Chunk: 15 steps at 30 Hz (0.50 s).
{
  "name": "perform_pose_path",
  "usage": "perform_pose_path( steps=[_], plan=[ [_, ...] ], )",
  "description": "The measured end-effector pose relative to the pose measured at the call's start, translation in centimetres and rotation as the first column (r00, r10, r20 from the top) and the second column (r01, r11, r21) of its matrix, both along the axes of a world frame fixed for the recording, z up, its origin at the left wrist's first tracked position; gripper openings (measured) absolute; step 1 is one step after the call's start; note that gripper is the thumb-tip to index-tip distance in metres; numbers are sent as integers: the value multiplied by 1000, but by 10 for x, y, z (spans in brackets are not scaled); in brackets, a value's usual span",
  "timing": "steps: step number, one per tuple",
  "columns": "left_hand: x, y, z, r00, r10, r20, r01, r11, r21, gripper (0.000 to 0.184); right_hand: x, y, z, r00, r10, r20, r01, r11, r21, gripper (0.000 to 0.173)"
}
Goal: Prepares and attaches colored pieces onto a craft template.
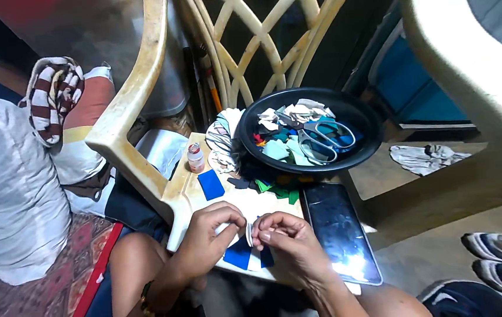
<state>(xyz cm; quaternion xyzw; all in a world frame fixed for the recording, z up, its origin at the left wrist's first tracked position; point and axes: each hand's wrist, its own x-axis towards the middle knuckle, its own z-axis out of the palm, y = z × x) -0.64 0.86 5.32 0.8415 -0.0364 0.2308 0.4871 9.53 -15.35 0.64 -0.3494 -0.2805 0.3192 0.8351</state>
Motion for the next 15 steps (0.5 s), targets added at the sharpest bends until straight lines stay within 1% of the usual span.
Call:
perform_pose_path(
  steps=[3,6,9,15],
  plan=[
    [-4,-4,3,1000,15,12,-17,991,130,17,-4,2,3,999,-38,-24,37,998,-43,21],
    [-6,-7,2,999,33,34,-39,981,192,16,-5,2,3,992,-105,66,109,991,-77,18],
    [-8,-9,3,998,51,35,-57,977,207,15,-4,3,0,971,-150,187,166,983,-74,15],
    [-8,-10,3,997,68,45,-77,971,226,13,-5,3,-1,965,-159,207,179,980,-83,11]
  ],
)
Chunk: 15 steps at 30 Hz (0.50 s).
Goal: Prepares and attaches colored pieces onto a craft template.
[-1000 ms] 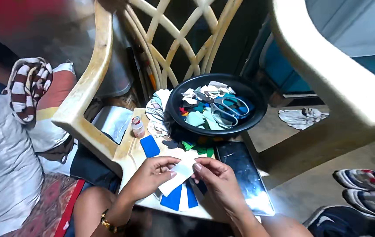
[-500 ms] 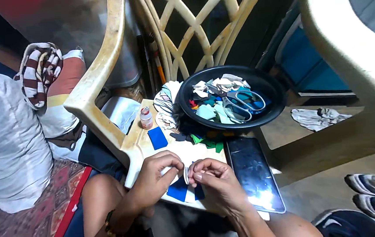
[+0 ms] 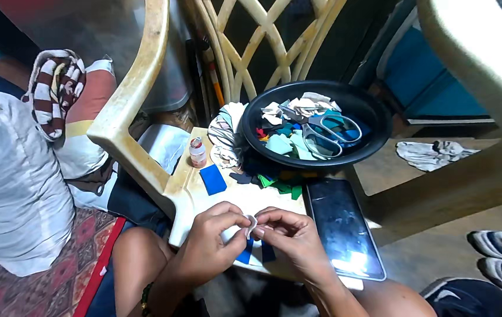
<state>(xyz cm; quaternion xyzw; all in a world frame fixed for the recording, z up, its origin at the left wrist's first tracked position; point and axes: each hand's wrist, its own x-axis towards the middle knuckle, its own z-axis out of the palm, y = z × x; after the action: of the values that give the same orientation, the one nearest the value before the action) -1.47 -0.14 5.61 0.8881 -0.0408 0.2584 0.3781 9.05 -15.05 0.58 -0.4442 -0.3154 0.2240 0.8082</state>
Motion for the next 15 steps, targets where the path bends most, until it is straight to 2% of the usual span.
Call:
perform_pose_path(
  steps=[15],
  plan=[
    [-1,-8,-1,997,72,21,-73,996,56,18,-3,1,-1,998,-44,45,45,999,-30,12]
  ],
)
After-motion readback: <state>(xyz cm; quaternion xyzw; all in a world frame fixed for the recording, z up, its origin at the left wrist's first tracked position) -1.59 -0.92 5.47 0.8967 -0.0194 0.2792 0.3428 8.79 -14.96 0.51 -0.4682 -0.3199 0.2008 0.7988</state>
